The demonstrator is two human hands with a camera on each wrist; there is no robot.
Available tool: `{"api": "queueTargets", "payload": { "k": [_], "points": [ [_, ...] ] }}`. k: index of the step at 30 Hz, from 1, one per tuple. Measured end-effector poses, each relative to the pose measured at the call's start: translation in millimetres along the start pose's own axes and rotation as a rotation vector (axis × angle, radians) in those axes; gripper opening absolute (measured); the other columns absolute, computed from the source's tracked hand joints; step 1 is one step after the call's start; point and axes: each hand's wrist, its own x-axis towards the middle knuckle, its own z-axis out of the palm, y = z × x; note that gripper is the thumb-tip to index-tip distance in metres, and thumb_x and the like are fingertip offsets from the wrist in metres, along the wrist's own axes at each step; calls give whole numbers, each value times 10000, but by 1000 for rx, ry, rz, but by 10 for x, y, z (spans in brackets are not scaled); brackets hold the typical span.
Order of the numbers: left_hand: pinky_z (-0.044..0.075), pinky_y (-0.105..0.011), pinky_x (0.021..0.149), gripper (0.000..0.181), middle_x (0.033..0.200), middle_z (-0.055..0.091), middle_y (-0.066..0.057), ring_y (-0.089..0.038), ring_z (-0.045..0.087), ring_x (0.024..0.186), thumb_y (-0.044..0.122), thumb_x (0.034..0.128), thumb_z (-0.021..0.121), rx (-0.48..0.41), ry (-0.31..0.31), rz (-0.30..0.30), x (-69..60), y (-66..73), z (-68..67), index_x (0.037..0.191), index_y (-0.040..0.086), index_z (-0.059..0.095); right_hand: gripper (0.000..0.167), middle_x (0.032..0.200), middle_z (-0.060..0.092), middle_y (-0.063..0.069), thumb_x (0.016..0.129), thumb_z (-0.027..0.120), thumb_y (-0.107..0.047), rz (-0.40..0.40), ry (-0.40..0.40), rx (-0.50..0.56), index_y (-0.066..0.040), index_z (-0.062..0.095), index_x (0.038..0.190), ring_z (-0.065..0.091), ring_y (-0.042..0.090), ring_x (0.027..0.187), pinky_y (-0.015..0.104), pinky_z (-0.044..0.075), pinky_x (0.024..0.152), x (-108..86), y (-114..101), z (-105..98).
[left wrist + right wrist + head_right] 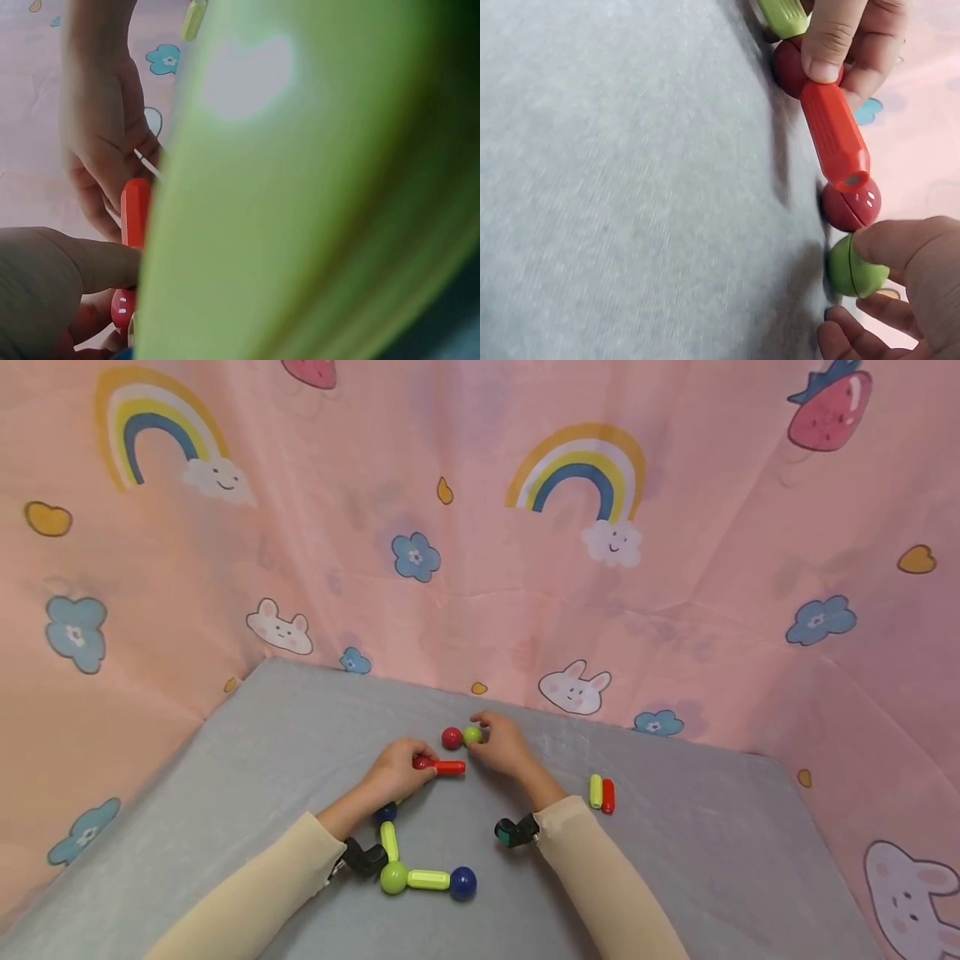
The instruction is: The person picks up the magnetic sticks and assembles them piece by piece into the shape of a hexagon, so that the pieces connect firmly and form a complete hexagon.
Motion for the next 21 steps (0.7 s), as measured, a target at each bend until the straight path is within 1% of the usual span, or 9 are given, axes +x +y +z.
{"api": "queueTargets", "payload": {
  "k": [2,5,8,10,14,18,21],
  "points": [
    [426,-250,647,114,919,641,-58,-155,527,778,117,832,712,2,7,-6,-18,2,16,938,79,731,370,1149,638,186,847,688,-124,17,-5,19,-21,617,1195,623,306,988,442,518,858,0,1,21],
    [430,-253,656,115,921,647,-63,-156,531,783,119,824,715,6,23,-3,-43,11,35,932,83,734,306,1098,648,179,849,687,-111,42,6,49,-18,633,1135,623,304,963,439,523,841,-30,24,40],
    [431,-249,653,114,916,647,-69,-157,530,781,112,821,712,6,33,5,-64,18,36,928,75,732,286,1053,658,171,846,697,-115,39,19,74,-22,639,1109,634,289,912,420,530,805,-89,52,41],
    [427,-245,649,114,910,646,-74,-157,528,776,111,820,714,11,41,9,-71,18,30,926,73,734,277,1027,666,165,841,706,-112,21,21,84,-22,644,1095,639,276,882,400,535,782,-143,55,33],
    [416,-239,636,109,899,646,-73,-153,522,767,114,812,724,33,58,21,-71,3,15,915,81,739,268,1000,669,153,834,715,-113,10,-5,93,-23,652,1078,635,248,841,350,539,705,-286,5,2],
    [413,-239,640,103,900,658,-70,-147,525,767,122,808,733,49,64,34,-76,-9,10,905,90,741,250,999,671,127,834,723,-124,13,-35,72,-48,664,1064,625,210,828,301,529,673,-422,-52,6],
    [415,-243,645,98,909,663,-70,-147,530,770,127,814,731,52,64,41,-85,-14,11,905,91,741,241,997,673,125,837,722,-118,3,-57,78,-51,665,1062,630,194,812,282,522,640,-495,-83,23]
  ]
}}
